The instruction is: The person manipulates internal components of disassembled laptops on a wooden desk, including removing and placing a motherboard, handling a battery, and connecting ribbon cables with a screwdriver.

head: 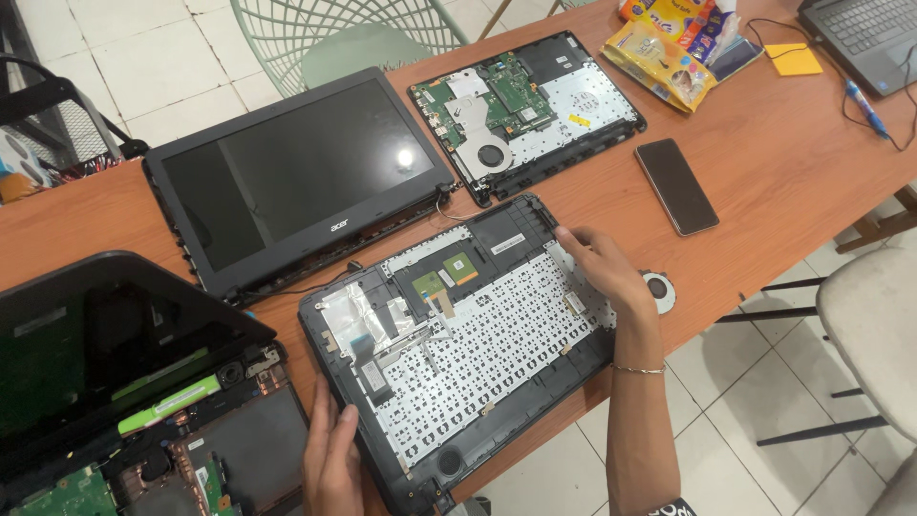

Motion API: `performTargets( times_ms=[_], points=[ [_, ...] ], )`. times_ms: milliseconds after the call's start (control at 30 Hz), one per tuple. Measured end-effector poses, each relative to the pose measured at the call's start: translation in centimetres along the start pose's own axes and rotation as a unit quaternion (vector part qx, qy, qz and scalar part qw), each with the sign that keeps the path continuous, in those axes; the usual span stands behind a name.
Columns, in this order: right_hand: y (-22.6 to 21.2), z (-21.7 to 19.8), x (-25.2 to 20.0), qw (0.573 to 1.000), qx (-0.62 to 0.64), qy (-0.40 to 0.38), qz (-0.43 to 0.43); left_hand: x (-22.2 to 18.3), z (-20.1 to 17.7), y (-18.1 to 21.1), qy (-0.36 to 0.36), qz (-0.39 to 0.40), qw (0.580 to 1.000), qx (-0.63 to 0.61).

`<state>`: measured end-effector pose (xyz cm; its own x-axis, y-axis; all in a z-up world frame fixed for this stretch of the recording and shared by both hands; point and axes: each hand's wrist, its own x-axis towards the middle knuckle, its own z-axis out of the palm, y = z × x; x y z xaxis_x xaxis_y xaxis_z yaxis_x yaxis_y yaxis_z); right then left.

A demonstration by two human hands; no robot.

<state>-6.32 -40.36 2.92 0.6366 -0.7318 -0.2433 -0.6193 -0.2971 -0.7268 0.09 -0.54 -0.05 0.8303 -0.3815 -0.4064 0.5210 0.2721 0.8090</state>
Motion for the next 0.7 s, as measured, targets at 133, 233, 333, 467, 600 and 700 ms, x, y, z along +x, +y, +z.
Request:
performTargets(
  times_ms=[133,233,333,467,600,700],
  points=[
    [0.2,-0.1,0.4,1.000,0.007,0.004,-0.010,0.3,0.1,0.1,-0.009,-0.002,1.000,-0.008],
    [0.3,-0.2,1.1,1.000,-0.005,0.011,-0.011,0.5,0.5,0.5,-0.001,-0.017,1.000,-0.007],
    [0.1,-0.2,1.5,1.000,-0.004,0.013,-0.024,0.5,0.9,1.0,-0.001,-0.019,1.000,-0.006],
    [-0.4,-0.1,1.0,1.000,-0.010,0.017,0.006,0.4,1.0,1.5,-0.003,-0.033,0.999,0.032],
    [-0.9,-0.1,0.4,1.000,-0.002,0.020,-0.009,0.5,0.8,1.3,-0.002,-0.020,0.996,0.085],
    [-1.2,0.3,-0.5,0.999,0.009,0.036,0.002,0.3,0.2,1.2,-0.037,0.027,0.995,0.089]
  ],
)
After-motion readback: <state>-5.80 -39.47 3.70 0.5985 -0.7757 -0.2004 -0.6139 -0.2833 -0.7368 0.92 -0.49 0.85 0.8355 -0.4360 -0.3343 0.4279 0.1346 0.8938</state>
